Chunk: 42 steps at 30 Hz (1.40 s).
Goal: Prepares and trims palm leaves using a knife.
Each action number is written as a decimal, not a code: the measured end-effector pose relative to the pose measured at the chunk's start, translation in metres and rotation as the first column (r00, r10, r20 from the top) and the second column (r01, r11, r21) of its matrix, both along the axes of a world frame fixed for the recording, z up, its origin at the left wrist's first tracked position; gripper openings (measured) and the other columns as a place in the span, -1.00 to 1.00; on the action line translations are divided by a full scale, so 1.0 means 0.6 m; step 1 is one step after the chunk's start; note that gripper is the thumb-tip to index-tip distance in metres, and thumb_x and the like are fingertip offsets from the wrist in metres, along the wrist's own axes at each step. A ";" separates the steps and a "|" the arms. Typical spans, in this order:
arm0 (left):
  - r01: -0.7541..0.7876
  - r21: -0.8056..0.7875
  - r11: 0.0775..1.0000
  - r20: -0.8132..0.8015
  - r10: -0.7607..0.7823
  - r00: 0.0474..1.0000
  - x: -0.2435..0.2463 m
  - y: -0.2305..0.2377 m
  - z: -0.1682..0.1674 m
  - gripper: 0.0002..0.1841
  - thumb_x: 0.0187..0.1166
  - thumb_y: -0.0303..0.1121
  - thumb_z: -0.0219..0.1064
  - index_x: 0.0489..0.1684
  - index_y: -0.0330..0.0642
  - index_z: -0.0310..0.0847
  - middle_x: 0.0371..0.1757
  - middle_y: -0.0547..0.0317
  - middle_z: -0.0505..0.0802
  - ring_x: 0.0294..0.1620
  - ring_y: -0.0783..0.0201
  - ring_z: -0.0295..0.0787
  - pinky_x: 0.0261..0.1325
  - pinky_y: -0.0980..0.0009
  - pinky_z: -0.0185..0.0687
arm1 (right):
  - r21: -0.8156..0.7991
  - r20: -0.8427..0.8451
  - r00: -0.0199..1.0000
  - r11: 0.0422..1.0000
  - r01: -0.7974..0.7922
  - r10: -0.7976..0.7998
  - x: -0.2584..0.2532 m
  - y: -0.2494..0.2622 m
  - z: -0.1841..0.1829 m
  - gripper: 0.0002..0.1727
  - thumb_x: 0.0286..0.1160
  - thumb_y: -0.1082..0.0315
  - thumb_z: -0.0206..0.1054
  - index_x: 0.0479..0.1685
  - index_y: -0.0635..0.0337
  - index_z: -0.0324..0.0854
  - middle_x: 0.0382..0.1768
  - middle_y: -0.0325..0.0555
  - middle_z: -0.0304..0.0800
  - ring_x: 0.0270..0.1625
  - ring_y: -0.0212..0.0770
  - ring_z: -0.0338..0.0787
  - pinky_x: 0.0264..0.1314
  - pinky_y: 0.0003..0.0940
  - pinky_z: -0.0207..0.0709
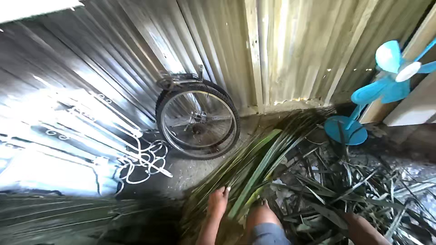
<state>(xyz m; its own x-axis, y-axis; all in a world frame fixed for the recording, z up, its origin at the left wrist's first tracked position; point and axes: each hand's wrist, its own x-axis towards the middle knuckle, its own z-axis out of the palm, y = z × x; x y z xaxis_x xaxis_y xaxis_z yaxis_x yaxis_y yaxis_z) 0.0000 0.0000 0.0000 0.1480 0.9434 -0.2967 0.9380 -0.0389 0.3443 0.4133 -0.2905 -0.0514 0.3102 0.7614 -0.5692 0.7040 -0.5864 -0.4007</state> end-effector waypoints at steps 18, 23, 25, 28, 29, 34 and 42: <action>0.720 -0.238 0.652 0.870 -0.185 0.456 0.216 -0.301 0.196 -0.80 0.69 -0.34 0.32 0.06 -0.28 0.66 -0.27 0.09 0.88 -0.37 0.23 0.86 -0.24 0.25 0.86 | 0.347 -0.938 0.244 0.714 0.608 0.248 -0.157 -0.076 0.265 -0.54 0.31 0.31 0.49 0.25 -0.05 0.54 -0.40 -0.24 0.68 -0.64 -0.43 0.49 -0.62 -0.49 0.42; 0.773 -0.182 0.608 0.794 -0.372 0.480 0.189 -0.295 0.193 -0.75 0.71 -0.33 0.29 0.17 -0.28 0.70 -0.19 0.11 0.89 -0.29 0.25 0.87 -0.13 0.23 0.88 | 0.386 -0.922 0.310 0.489 0.783 0.231 -0.105 -0.107 0.304 -0.60 0.39 0.30 0.39 0.25 0.02 0.55 -0.54 -0.27 0.57 -0.69 -0.45 0.42 -0.67 -0.51 0.36; 0.775 -0.203 0.598 0.754 -0.409 0.513 0.171 -0.291 0.186 -0.76 0.69 -0.32 0.30 0.10 -0.28 0.71 -0.23 0.13 0.90 -0.35 0.27 0.87 -0.18 0.27 0.88 | 0.388 -0.921 0.321 0.420 0.821 0.222 -0.079 -0.121 0.319 -0.57 0.43 0.31 0.32 0.32 0.02 0.49 -0.57 -0.28 0.53 -0.70 -0.45 0.41 -0.67 -0.52 0.36; 0.742 -0.169 0.649 0.727 -0.427 0.538 0.164 -0.303 0.183 -0.79 0.66 -0.34 0.32 0.04 -0.28 0.72 -0.29 0.15 0.89 -0.43 0.32 0.83 -0.27 0.32 0.84 | 0.413 -0.908 0.338 0.389 0.823 0.248 -0.065 -0.136 0.329 -0.47 0.43 0.30 0.34 0.45 0.00 0.41 -0.52 -0.29 0.53 -0.67 -0.44 0.44 -0.64 -0.52 0.41; 0.710 -0.119 0.694 0.711 -0.439 0.548 0.168 -0.309 0.184 -0.80 0.66 -0.34 0.33 0.02 -0.28 0.74 -0.32 0.16 0.89 -0.46 0.33 0.81 -0.29 0.34 0.82 | 0.428 -0.902 0.352 0.405 0.808 0.251 -0.069 -0.138 0.330 -0.36 0.40 0.29 0.37 0.55 -0.02 0.33 -0.50 -0.28 0.54 -0.67 -0.43 0.44 -0.64 -0.51 0.41; 0.627 0.080 0.775 0.712 -0.484 0.508 0.206 -0.331 0.222 -0.82 0.68 -0.32 0.32 -0.13 -0.27 0.72 -0.43 0.20 0.84 -0.52 0.36 0.76 -0.36 0.38 0.77 | 0.504 -0.851 0.482 0.583 0.637 0.209 -0.147 -0.137 0.324 -0.03 0.29 0.32 0.50 0.85 0.01 0.13 -0.25 -0.21 0.72 -0.57 -0.40 0.52 -0.57 -0.45 0.47; 0.531 0.407 0.743 0.654 -0.643 0.398 0.234 -0.364 0.215 -0.79 0.68 -0.30 0.34 -0.20 -0.27 0.77 -0.41 0.23 0.83 -0.44 0.44 0.75 -0.25 0.43 0.77 | 0.433 -0.897 0.385 0.608 0.666 0.217 -0.177 -0.124 0.316 -0.05 0.32 0.37 0.51 0.82 -0.01 0.13 -0.14 -0.14 0.78 -0.54 -0.39 0.58 -0.57 -0.49 0.49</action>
